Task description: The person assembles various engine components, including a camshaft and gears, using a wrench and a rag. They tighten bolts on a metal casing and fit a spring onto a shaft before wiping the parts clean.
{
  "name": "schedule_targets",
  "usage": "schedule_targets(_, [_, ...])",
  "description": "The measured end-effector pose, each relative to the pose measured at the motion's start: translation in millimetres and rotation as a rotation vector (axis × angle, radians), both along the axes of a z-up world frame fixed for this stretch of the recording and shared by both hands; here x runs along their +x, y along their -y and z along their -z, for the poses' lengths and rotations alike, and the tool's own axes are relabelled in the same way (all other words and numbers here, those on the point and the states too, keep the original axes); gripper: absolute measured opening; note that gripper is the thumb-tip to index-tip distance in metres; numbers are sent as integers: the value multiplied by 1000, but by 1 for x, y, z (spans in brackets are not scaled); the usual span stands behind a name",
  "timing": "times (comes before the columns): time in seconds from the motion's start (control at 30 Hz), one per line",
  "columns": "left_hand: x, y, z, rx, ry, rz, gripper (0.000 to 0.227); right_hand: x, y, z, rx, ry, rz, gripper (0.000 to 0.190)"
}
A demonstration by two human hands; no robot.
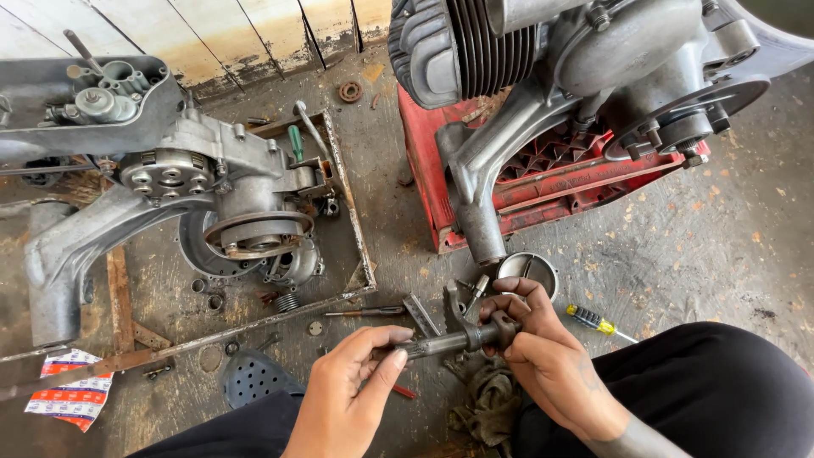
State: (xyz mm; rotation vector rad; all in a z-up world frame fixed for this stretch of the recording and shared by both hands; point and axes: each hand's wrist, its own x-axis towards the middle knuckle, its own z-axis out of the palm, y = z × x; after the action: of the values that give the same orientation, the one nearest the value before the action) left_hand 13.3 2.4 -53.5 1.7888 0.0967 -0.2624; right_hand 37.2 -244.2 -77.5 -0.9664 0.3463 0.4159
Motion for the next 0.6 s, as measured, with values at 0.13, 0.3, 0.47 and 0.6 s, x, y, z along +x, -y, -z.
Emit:
schedule_targets(0.13, [3,-3,0,-176,-109,-43,26,-2,0,-7,24,74,-52,84])
schedule_targets(0.3, [16,-7,-6,-242,-243,-169,32,0,4,-15,-105,234,-154,73])
schedule_targets(0.47, [22,-8,-6,-336,-360,-238,34,-5,5,-26,-188,320,-176,72])
schedule_targets(0.6, [24,-6,-10,-342,-432,-281,35,-15,3,-30,-252,399,-200,73])
